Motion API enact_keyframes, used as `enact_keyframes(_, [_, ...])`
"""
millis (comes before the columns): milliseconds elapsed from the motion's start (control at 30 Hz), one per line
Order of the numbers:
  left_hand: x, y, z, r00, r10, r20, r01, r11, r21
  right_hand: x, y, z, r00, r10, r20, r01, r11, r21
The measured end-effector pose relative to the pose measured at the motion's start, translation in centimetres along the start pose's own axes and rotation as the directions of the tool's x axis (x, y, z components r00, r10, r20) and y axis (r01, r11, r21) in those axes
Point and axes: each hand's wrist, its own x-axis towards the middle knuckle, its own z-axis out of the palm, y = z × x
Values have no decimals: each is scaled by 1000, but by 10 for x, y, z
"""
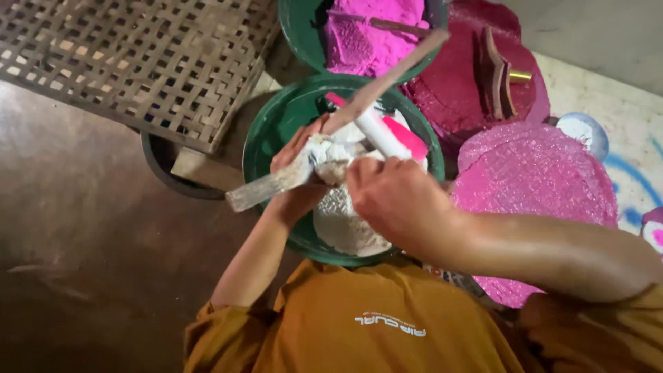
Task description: The person molds circular shapes from white and pink clay using a small round mold and a larger hand tool to press and release the shapes onto a larger pink clay disc.
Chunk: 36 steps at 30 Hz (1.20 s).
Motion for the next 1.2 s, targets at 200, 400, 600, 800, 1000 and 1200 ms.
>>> enact_keyframes(200, [5,-30,3,945,-322,61,322,947,3,-34,33,15,996,80,-43,-58,923,381])
enact_keyframes(400, [9,-31,2,923,-244,-296,244,969,-36,-18,12,70,895,432,-110,-75,389,918])
enact_keyframes(600, [29,-47,-7,945,-79,-317,204,901,383,-20,-56,139,907,378,-187,148,130,980])
enact_keyframes(800, [28,-24,-1,954,-276,-119,301,867,397,-17,-12,175,913,311,263,-42,-570,820])
enact_keyframes(1000, [47,-40,11,847,-530,-39,496,761,418,7,-64,188,855,514,-71,55,47,997])
enact_keyframes(1200, [15,-99,11,893,-449,18,446,880,-165,-19,-15,165,934,358,2,-58,145,988])
